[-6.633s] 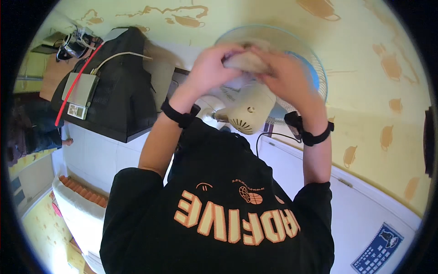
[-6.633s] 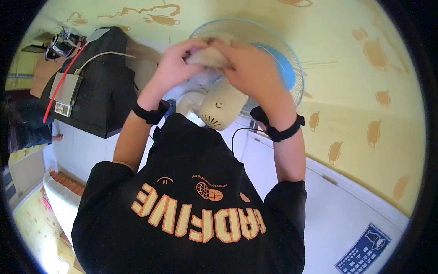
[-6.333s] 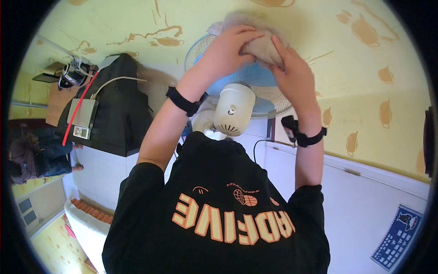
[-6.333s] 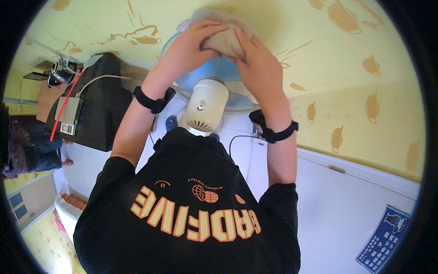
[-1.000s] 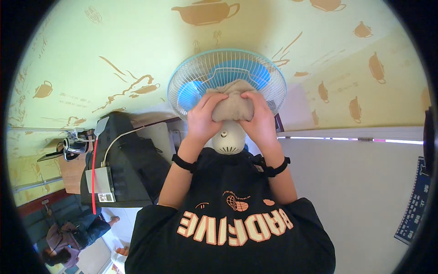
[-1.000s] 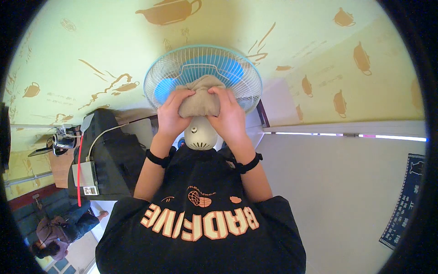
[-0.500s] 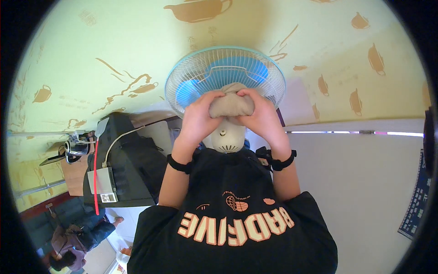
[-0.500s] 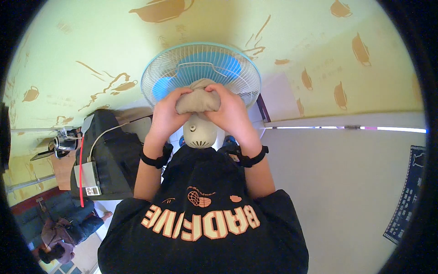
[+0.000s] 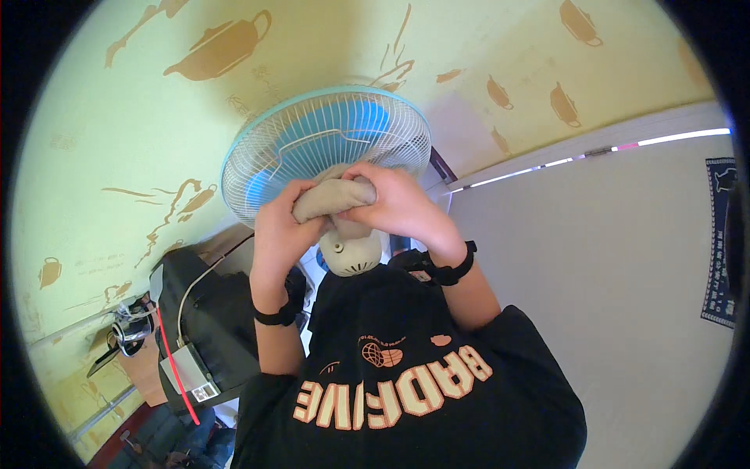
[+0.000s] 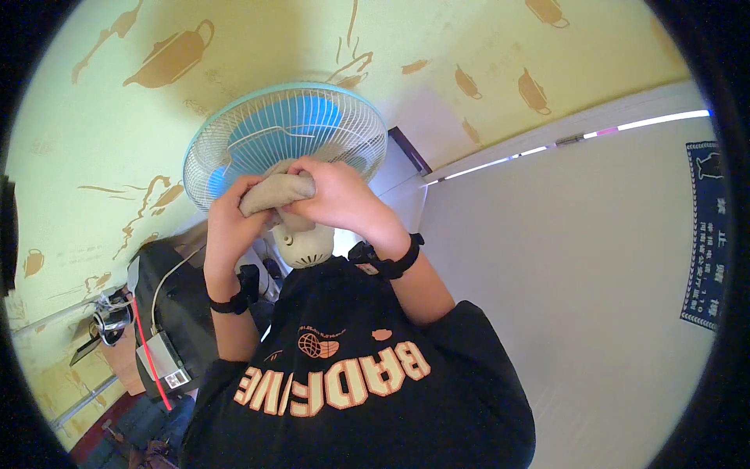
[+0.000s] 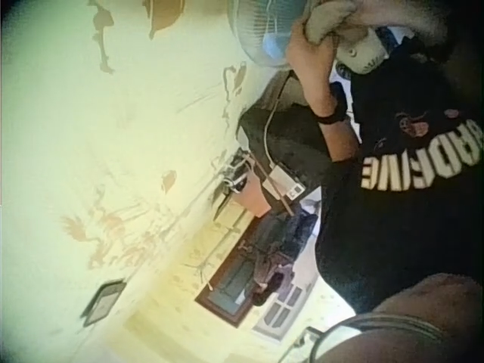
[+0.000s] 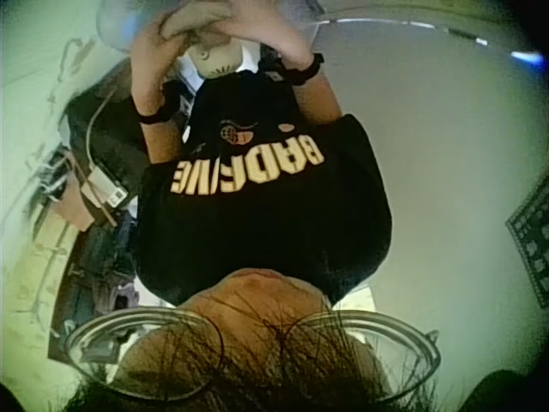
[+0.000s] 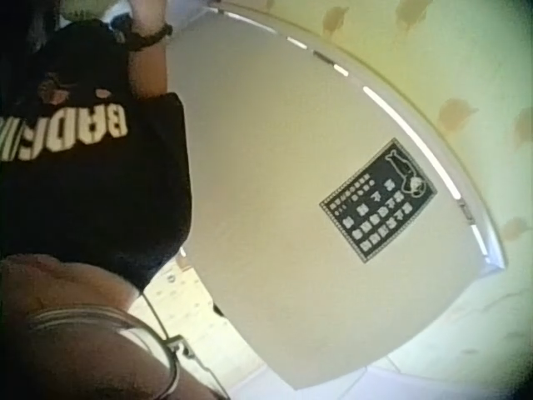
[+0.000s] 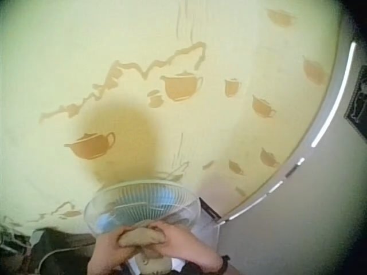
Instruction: Wiping the top of a fan and a door frame with a cloth.
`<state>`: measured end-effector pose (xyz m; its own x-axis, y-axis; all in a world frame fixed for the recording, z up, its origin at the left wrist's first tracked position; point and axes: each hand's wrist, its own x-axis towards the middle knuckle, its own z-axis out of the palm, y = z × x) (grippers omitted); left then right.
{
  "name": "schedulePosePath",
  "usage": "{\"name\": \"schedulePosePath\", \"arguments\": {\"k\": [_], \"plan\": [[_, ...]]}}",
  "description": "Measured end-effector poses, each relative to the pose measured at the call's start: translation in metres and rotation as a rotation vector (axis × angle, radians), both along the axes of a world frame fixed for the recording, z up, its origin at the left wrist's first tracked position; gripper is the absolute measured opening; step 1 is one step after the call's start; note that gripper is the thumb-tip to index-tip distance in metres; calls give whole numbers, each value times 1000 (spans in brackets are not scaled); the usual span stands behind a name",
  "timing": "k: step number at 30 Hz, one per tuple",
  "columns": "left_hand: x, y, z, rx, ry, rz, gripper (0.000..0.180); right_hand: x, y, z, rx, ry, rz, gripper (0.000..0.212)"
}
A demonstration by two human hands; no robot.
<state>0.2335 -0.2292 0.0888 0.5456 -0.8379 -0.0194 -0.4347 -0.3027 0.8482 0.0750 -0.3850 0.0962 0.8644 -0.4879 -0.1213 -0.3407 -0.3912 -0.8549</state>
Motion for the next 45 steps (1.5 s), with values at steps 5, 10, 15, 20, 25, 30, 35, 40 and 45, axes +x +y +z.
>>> {"name": "schedulePosePath", "arguments": {"k": [5,10,15,20,25,30,35,40,45], "plan": [[4,2,13,74,-2,-57,41,-8,-2,1,193,-71,20,50],[-3,19,35,14,75,-37,40,-11,1,26,457,43,80,48],[-18,37,9,3,44,16,50,-8,15,20,184,-9,181,63],[-20,43,-17,-94,117,74,55,-3,16,8,17,63,234,76],[-11,47,-30,-144,200,39,58,15,20,17,-28,148,214,73],[-3,54,-35,-143,332,-31,59,20,31,2,-140,115,211,70],[-2,54,-50,-233,338,13,62,19,47,-7,-277,74,181,73],[-4,49,-47,-169,247,59,62,18,61,-1,-333,70,107,78],[-4,38,-47,-108,133,53,65,7,59,-24,-423,-107,24,81]]}}
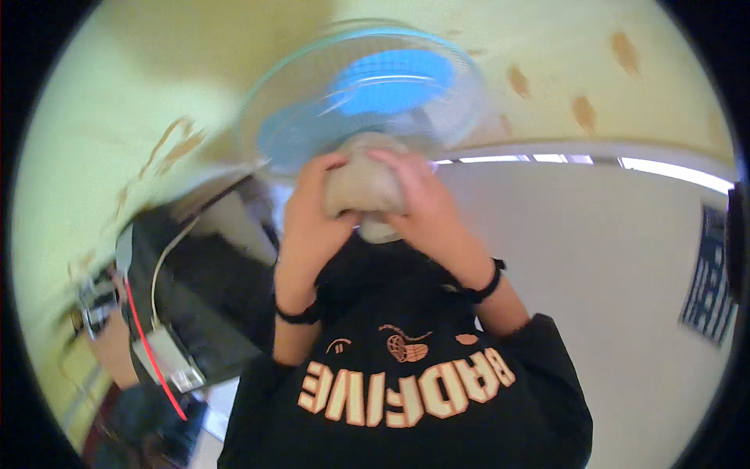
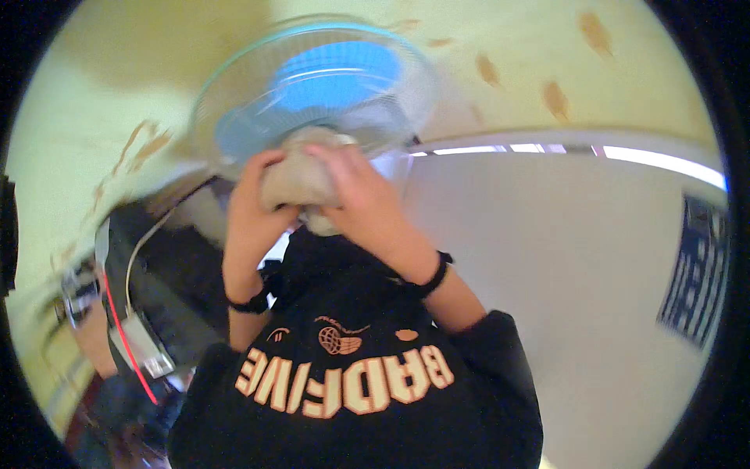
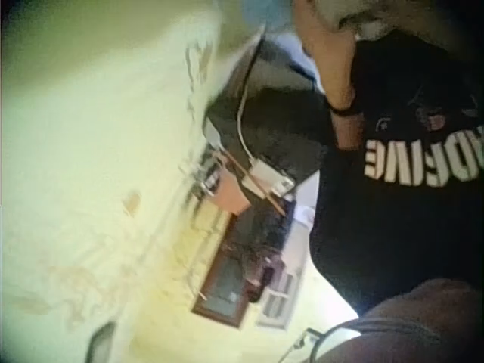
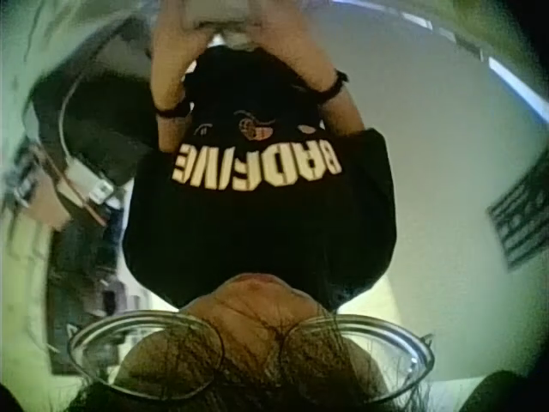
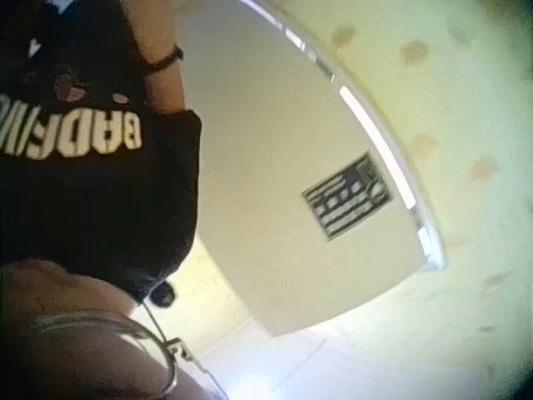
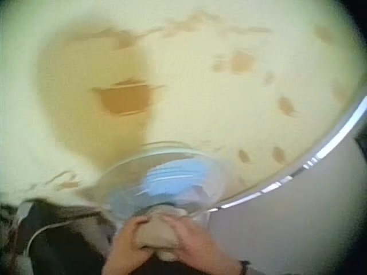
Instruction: Wiping the top of a fan and a door frame with a cloth.
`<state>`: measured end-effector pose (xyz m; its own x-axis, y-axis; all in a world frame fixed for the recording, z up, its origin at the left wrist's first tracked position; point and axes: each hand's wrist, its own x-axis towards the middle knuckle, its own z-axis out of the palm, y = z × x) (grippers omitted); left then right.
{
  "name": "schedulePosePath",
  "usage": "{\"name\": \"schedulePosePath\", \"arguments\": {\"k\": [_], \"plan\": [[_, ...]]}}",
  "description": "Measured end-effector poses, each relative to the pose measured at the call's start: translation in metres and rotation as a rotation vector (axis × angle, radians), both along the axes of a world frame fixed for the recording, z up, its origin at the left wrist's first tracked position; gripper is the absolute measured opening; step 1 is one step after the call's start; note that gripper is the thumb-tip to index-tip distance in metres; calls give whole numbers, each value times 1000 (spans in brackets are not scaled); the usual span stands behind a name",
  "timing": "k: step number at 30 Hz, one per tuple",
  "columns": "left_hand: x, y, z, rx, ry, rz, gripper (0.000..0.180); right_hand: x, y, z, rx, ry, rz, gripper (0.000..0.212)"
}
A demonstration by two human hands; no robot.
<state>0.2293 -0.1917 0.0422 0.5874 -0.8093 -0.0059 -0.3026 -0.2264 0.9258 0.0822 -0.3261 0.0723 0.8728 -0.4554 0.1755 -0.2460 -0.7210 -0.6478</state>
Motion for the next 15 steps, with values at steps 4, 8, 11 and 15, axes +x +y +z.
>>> {"name": "schedulePosePath", "arguments": {"k": [4,8,11,15], "plan": [[-12,-2,28,-5,-103,-11,64,-22,8,2,98,-105,-123,80],[-48,-23,66,-52,-213,-44,62,-67,-11,19,213,-241,-121,82],[-89,-51,77,-23,-304,-55,61,-107,-41,14,247,-174,-99,82],[-142,-101,72,51,-273,-81,57,-152,-76,-4,256,-287,-208,78]]}}
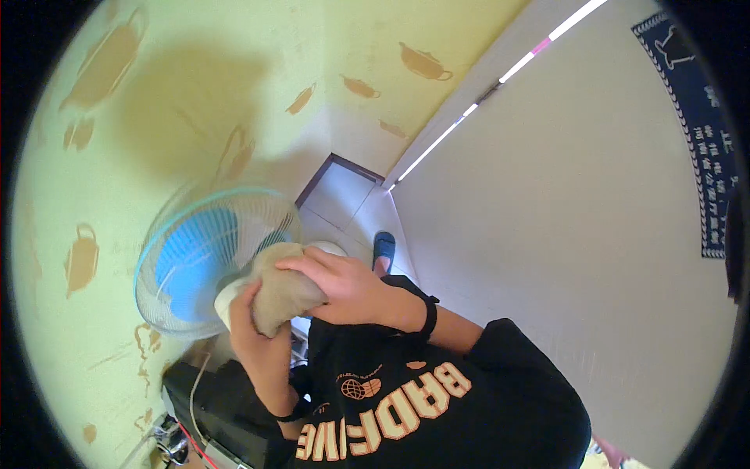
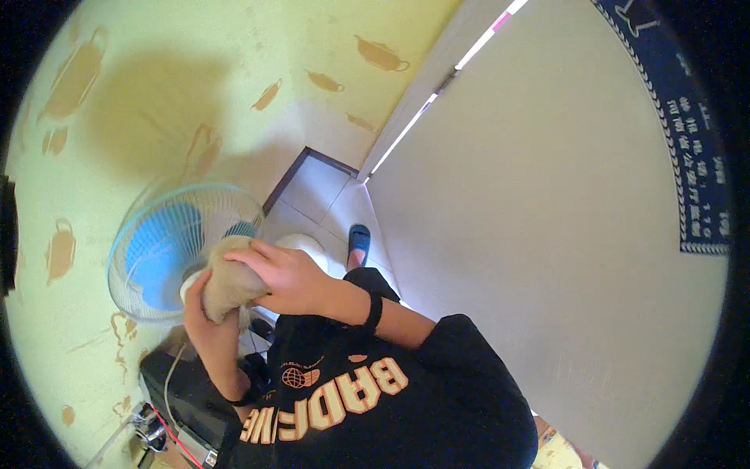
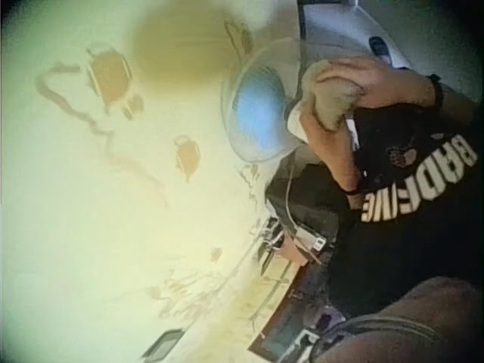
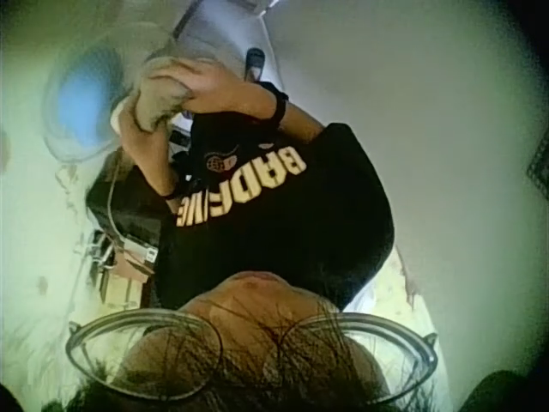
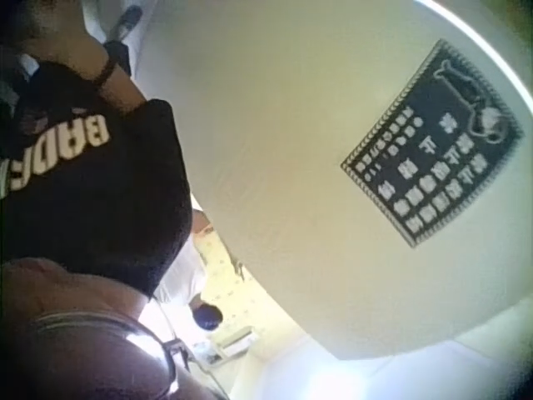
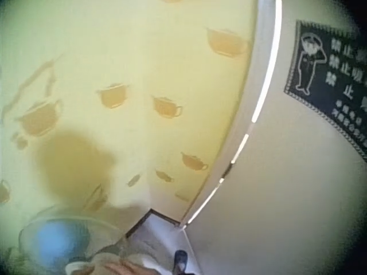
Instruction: Wiping the top of a fan and a door frame with a cloth.
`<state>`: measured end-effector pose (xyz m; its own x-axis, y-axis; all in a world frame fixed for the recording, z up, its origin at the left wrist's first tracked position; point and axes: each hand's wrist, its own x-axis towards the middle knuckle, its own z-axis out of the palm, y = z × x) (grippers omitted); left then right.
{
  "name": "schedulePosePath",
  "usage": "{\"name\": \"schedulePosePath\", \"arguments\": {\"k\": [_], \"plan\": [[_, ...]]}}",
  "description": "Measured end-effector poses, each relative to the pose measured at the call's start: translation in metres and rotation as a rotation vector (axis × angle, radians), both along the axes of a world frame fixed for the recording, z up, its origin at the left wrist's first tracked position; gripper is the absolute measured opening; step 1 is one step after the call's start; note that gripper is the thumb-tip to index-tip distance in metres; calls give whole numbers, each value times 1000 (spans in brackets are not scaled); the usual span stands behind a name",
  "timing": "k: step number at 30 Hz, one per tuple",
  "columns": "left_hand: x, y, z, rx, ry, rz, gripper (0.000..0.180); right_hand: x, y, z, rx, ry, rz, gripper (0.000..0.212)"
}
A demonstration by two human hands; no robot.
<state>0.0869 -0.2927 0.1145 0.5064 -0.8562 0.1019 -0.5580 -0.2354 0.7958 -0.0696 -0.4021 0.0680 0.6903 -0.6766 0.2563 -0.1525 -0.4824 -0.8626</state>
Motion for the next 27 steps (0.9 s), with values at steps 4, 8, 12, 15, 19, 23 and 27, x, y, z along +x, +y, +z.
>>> {"name": "schedulePosePath", "arguments": {"k": [4,8,12,15,19,23,27], "plan": [[-32,-34,-15,128,-20,-54,57,-40,-31,-9,81,28,-15,76],[-72,-77,-11,115,-70,-122,58,-81,-60,-17,132,53,-113,77],[-100,-109,-18,84,-86,-185,59,-116,-81,-19,128,-56,-210,77],[-126,-139,-21,11,-81,-283,62,-150,-98,-13,56,-8,-296,76],[-166,-177,-29,-105,33,-322,61,-189,-109,-10,137,-11,-458,69],[-193,-196,-26,-263,82,-470,67,-210,-112,-5,-41,-93,-639,67],[-208,-225,-18,-374,87,-591,74,-216,-121,-16,-34,-248,-866,68]]}}
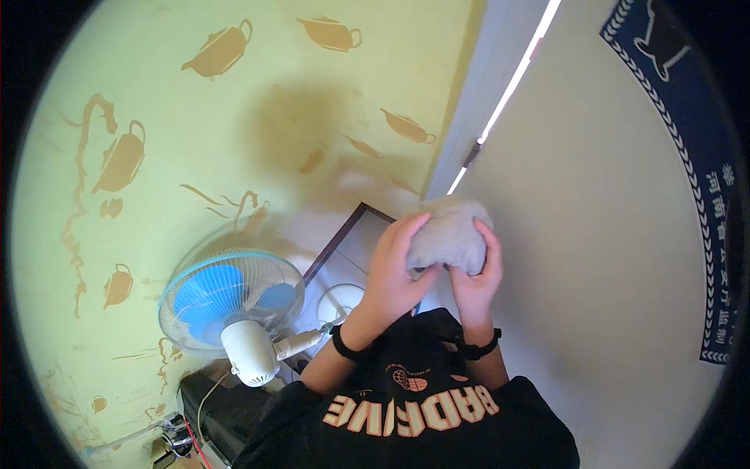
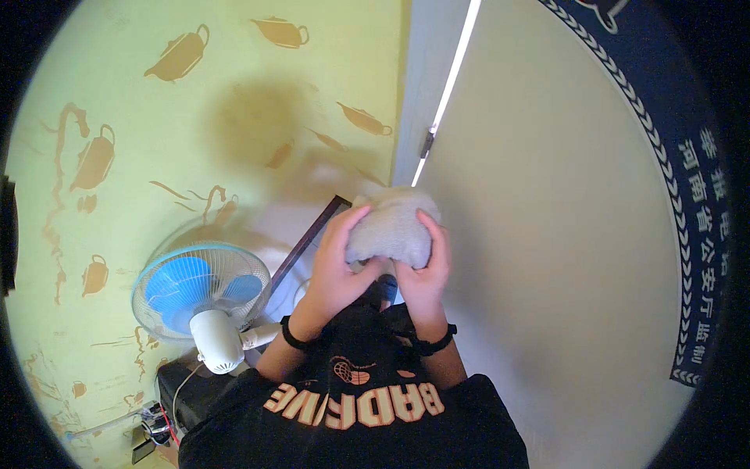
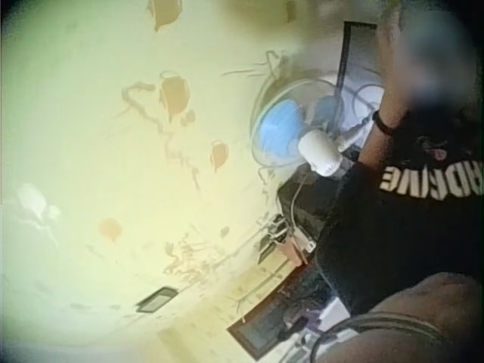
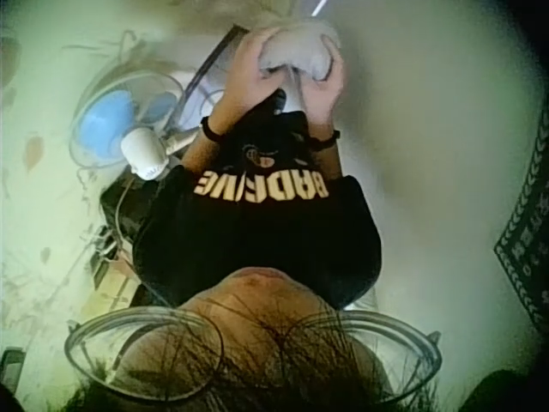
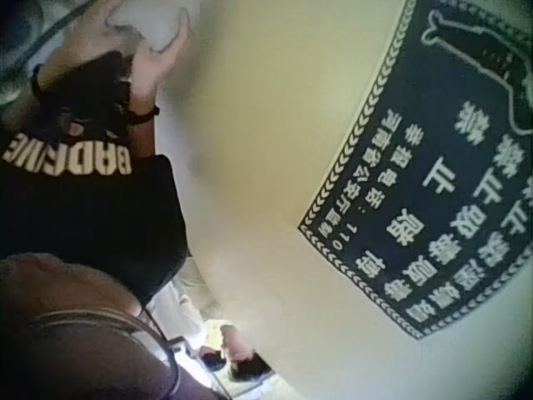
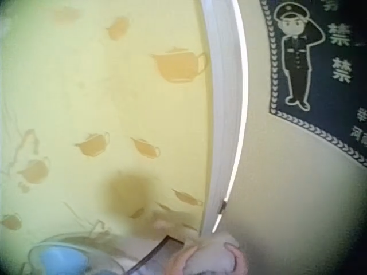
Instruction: Wiping the top of a fan and a door frame with a cloth.
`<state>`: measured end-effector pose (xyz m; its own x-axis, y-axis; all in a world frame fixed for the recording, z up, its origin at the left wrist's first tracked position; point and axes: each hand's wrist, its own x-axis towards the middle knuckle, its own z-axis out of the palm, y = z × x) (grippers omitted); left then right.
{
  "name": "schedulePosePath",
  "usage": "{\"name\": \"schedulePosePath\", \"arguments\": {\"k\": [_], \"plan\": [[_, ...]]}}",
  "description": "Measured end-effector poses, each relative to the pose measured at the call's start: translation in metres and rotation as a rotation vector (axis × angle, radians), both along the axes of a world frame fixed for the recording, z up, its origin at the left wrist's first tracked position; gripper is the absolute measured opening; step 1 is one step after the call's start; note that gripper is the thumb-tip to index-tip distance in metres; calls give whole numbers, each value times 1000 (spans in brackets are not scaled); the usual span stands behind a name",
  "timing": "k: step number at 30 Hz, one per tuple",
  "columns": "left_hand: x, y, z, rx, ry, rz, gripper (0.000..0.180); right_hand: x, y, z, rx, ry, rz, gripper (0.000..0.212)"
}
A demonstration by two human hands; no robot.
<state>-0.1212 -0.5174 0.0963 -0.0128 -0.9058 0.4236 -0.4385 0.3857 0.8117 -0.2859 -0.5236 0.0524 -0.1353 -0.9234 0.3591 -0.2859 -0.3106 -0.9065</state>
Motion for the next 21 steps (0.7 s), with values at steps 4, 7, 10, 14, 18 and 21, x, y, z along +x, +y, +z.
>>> {"name": "schedulePosePath", "arguments": {"k": [4,7,10,14,18,21], "plan": [[-3,-27,-1,70,101,-54,76,3,-16,5,-23,17,-119,70],[-6,-64,11,125,125,-85,79,-5,-43,12,-152,96,-137,71],[3,-85,36,88,121,-133,74,-2,-66,49,-247,251,-232,75],[8,-136,78,-415,230,-123,66,17,-104,85,-677,243,-322,83],[-5,-179,64,-778,424,-127,66,24,-120,107,-692,505,-478,80],[-22,-193,49,-579,486,-204,67,26,-115,115,-662,678,-582,79]]}}
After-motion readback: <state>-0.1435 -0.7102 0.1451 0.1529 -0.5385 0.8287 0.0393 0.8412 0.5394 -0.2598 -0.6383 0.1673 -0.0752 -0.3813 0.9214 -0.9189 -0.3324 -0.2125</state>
